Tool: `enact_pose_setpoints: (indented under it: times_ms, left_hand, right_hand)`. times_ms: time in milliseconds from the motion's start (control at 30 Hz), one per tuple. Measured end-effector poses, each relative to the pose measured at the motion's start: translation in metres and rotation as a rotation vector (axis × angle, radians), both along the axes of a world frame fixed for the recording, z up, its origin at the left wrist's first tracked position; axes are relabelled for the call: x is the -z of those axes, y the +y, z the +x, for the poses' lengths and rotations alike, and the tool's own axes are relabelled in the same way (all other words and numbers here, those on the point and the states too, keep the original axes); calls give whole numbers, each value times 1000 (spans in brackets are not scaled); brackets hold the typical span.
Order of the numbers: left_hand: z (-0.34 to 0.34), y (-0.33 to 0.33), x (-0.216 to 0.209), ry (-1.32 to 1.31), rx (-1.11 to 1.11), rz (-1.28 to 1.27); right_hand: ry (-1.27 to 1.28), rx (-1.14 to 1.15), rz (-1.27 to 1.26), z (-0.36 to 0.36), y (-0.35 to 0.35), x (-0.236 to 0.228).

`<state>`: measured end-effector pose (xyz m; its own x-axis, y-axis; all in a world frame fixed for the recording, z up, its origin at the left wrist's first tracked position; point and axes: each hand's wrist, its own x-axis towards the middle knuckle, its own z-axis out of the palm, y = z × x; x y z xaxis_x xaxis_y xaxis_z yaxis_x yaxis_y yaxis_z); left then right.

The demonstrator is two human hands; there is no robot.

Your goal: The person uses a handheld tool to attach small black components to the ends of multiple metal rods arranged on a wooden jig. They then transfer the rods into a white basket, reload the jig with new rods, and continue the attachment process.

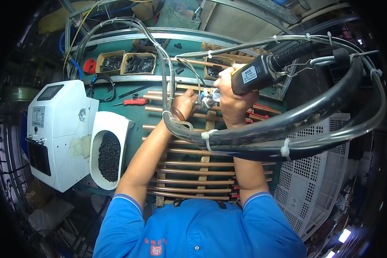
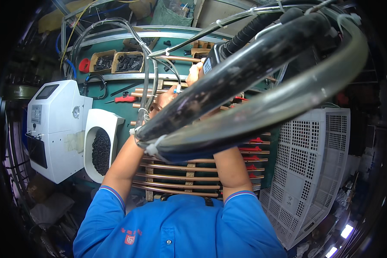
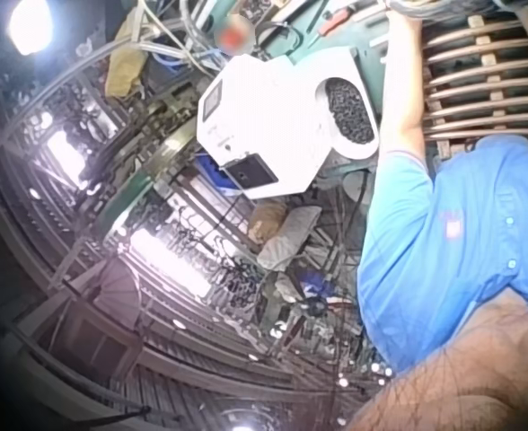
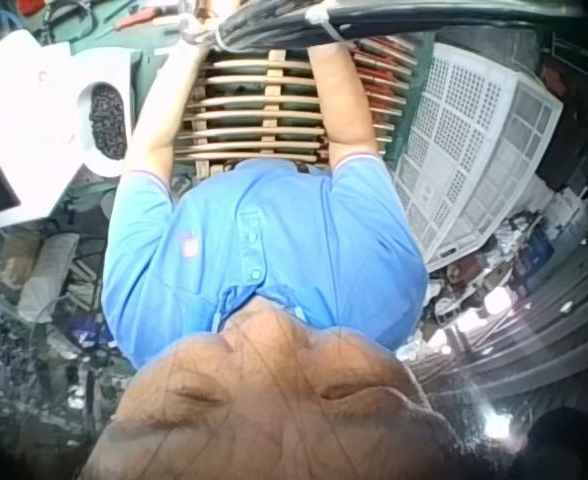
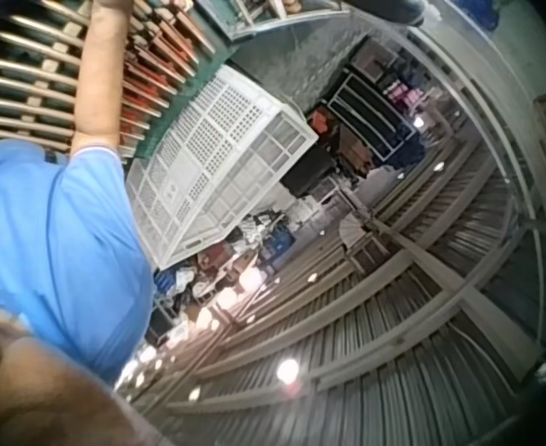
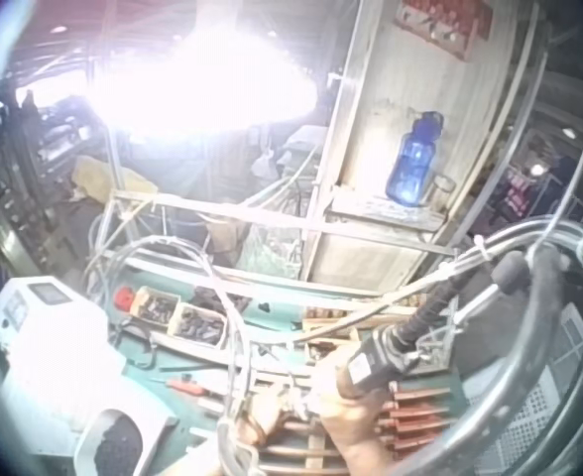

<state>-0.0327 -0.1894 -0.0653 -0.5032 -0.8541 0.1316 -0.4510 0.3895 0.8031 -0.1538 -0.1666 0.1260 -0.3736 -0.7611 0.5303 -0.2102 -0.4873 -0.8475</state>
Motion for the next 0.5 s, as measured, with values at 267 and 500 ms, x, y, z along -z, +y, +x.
enact_pose_setpoints:
  times_ms: [267,500]
  left_hand:
    - [-8,4,-27,-205,-58,-164]
    - [10,7,-28,144,-134,-117]
  right_hand:
    - [-835,-334,174,10,11,-5]
    - [297,15,-68,-28,-12,-12]
